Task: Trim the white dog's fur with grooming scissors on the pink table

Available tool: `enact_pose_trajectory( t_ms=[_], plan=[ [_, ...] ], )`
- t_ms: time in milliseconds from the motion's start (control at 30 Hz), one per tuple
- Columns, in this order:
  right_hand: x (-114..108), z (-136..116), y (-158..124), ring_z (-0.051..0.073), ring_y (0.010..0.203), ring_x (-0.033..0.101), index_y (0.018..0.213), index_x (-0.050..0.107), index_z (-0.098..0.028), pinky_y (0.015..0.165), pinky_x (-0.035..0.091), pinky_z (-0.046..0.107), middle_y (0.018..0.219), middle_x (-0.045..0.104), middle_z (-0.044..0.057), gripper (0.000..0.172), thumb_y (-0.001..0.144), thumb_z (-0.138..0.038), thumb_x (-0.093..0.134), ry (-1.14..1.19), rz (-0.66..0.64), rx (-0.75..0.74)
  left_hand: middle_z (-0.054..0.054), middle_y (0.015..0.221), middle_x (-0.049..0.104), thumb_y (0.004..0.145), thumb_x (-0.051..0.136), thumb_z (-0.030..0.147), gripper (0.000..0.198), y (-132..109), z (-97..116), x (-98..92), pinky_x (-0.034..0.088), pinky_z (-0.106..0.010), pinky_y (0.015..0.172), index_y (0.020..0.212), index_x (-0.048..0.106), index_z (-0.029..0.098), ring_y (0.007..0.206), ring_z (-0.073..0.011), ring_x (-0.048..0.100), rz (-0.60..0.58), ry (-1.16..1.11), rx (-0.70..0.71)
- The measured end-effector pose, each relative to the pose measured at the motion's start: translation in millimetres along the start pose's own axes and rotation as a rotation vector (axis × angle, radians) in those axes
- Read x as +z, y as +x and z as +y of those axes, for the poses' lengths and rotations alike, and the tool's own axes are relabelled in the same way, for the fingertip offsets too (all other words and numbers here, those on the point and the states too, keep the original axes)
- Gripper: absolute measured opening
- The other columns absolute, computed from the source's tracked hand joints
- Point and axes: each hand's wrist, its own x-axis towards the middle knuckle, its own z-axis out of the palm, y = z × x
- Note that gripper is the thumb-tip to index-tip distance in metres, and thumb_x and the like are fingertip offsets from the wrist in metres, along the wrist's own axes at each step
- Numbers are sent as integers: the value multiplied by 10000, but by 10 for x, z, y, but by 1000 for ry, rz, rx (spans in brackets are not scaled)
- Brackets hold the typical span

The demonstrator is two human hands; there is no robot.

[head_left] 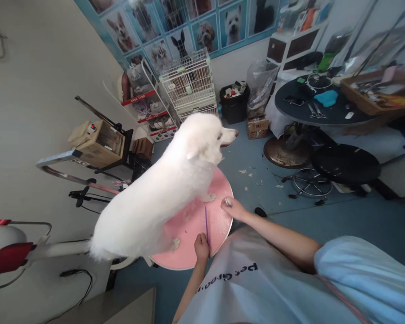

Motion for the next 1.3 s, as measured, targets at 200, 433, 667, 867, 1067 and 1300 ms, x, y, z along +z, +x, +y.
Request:
enact_pose_trajectory(
  t_ms=[200, 433, 667, 867, 1067, 1300],
  plan=[
    [251, 24, -359, 204, 733, 638, 990, 659, -297, 717, 543, 357, 792, 668, 19, 200, 856, -406, 559, 245, -85, -118, -124, 840, 663, 1036, 189, 507, 479, 309, 614, 211, 552, -354, 717, 864, 554, 249, 815, -183, 710, -143, -184, -4],
    [-369, 38, 81, 200, 597, 571, 703, 577, -264, 588, 471, 324, 637, 606, 14, 257, 885, -429, 500, 249, 188, -218, -125, 918, 723, 981, 432, 424, 287, 669, 1030, -87, 574, -375, 721, 919, 662, 263, 872, -223, 714, -179, -151, 200],
    [-1280, -266, 1285, 205, 816, 618, 943, 677, -189, 770, 412, 298, 844, 704, 50, 245, 907, -275, 450, -25, 329, -220, -113, 987, 682, 916, 557, 343, 244, 1809, 2022, -968, 503, -386, 941, 1034, 688, 174, 971, -214, 643, 352, 153, 416],
    [-907, 191, 801, 222, 950, 651, 944, 724, -191, 918, 374, 335, 918, 747, 71, 245, 803, -107, 542, -242, -78, -424, -108, 1012, 696, 858, 642, 318, 188, 2254, 2400, -1070, 464, -380, 941, 968, 736, 199, 970, -244, 640, 341, 468, 437],
    [-95, 579, 352, 243, 790, 691, 602, 654, -190, 923, 433, 387, 658, 702, 59, 173, 671, -32, 657, -234, -416, -173, -85, 850, 686, 894, 564, 322, 210, 2242, 2747, -1088, 452, -340, 842, 786, 685, 189, 831, -207, 617, 322, 520, 422],
    [158, 365, 501, 231, 871, 701, 855, 693, -187, 828, 495, 335, 838, 744, 78, 128, 885, -249, 585, 129, -335, -27, 17, 621, 576, 818, 590, 358, 209, 2476, 3296, -1129, 420, -257, 657, 741, 658, 176, 614, -121, 516, 216, 372, 135]
  ],
)
